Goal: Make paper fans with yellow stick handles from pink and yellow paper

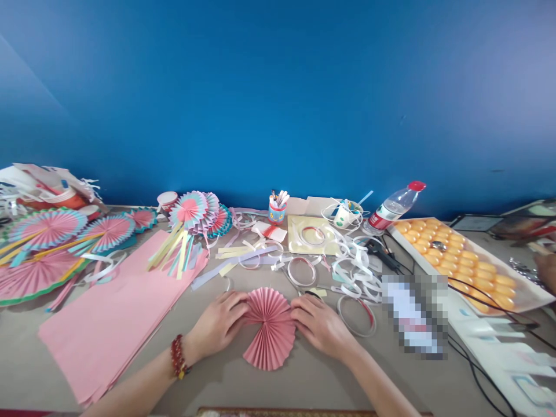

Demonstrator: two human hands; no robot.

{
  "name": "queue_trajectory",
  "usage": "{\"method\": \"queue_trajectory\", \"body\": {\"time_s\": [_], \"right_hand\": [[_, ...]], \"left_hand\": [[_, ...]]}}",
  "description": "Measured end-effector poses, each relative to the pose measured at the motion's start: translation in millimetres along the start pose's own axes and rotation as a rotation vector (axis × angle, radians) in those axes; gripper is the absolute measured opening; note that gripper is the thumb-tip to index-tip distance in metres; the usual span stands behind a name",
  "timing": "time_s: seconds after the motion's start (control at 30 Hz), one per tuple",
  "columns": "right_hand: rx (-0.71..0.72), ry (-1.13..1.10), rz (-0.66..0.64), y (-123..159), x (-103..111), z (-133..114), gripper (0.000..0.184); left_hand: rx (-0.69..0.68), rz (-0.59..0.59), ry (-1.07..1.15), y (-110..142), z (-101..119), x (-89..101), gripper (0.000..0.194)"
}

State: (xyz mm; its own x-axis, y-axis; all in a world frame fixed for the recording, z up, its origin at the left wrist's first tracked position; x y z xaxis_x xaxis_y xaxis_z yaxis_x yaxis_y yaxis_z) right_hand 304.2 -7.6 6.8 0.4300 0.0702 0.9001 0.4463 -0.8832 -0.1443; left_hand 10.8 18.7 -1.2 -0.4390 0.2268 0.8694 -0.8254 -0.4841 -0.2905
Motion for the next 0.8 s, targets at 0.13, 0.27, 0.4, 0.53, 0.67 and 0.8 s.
{"method": "queue_trajectory", "body": {"time_s": [0.13, 0.27, 0.4, 0.53, 0.67, 0.8], "right_hand": [[-0.012, -0.034, 0.000, -1, 1, 1, 0.011], [-0.034, -0.065, -0.036, 1, 3, 1, 0.016], [-0.025, -0.072, -0.048, 0, 2, 3, 0.016], [0.000, -0.069, -0.042, -3, 0, 5, 0.016], [0.018, -0.147, 0.009, -9, 15, -5, 0.015], [0.023, -0.172, 0.114, -29, 57, -38, 0.011]], "left_hand": [[-0.005, 0.009, 0.003, 1, -1, -1.0, 0.015], [0.000, 0.010, 0.010, 1, -2, -1.2, 0.016], [0.001, 0.008, 0.014, 1, -2, -0.6, 0.016], [0.003, 0.027, 0.022, 2, -1, -1.7, 0.017], [0.022, 0.098, 0.081, -1, -1, 0.0, 0.020], [0.044, 0.217, 0.233, -3, 5, 14.2, 0.023]]}}
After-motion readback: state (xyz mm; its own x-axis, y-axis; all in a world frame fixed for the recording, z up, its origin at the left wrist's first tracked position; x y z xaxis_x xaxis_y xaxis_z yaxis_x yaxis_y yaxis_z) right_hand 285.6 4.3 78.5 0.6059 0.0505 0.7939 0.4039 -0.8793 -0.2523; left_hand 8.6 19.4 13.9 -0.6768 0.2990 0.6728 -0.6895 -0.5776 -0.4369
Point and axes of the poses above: each hand's wrist, its own y-axis away from the middle knuckle, its own x-axis out of the back of the hand, z = x × y, the point moved 1 cm from there along -y, towards the middle knuckle, and after that the axes turned 14 degrees about -x, right-handed, at the moved point
